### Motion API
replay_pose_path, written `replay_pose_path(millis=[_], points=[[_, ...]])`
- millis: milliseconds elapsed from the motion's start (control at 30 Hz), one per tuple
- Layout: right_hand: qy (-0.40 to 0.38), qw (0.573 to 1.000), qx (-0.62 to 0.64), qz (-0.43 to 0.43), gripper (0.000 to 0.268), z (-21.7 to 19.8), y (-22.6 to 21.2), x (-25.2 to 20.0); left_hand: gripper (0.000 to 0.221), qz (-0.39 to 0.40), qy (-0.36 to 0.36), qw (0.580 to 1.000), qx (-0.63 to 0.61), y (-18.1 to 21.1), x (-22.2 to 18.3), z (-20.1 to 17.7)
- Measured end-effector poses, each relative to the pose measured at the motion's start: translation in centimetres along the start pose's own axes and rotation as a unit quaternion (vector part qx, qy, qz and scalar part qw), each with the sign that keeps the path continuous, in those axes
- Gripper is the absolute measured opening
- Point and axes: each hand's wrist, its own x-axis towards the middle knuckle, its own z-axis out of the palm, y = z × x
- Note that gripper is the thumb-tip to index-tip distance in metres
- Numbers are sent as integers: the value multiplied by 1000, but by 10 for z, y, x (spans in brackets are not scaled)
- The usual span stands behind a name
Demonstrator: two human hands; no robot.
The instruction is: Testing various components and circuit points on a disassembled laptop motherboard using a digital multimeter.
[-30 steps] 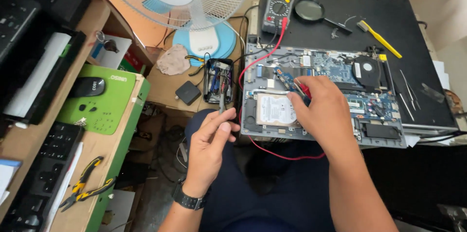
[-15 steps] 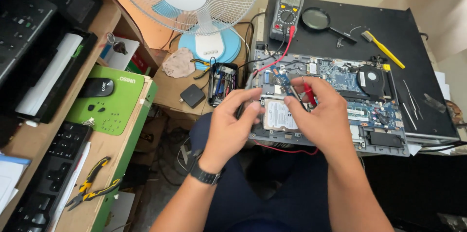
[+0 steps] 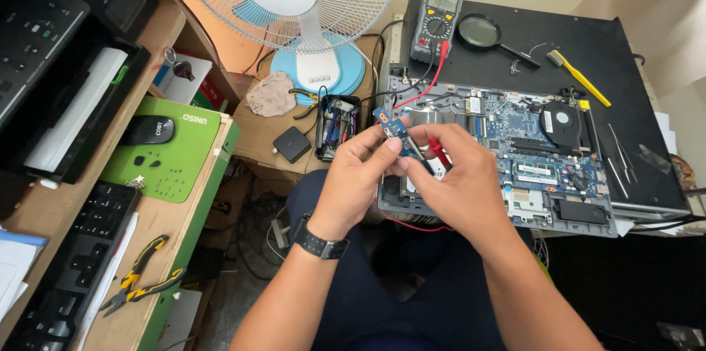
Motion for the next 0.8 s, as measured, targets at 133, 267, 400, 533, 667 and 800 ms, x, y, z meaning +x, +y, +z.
replay_pose_path(millis=[133,267,400,533,667,800], points=[[-37,999,15,34,32,-6,-6,8,41,-19,-5,997,-69,-8,1,-17],[-31,999,-1,35,16,-16,33,35,40,-45,-11,994,-97,8,5,-30],[-115,976,-180,43,11,-9,66,63,45,-66,25,986,-148,9,13,-40],[-172,953,-239,63,19,10,66,76,51,-84,62,984,-142,9,16,-36],[-191,939,-277,75,31,16,56,79,53,-90,79,984,-136,8,17,-35],[-198,935,-280,90,32,16,48,81,52,-92,80,984,-129,2,20,-39]])
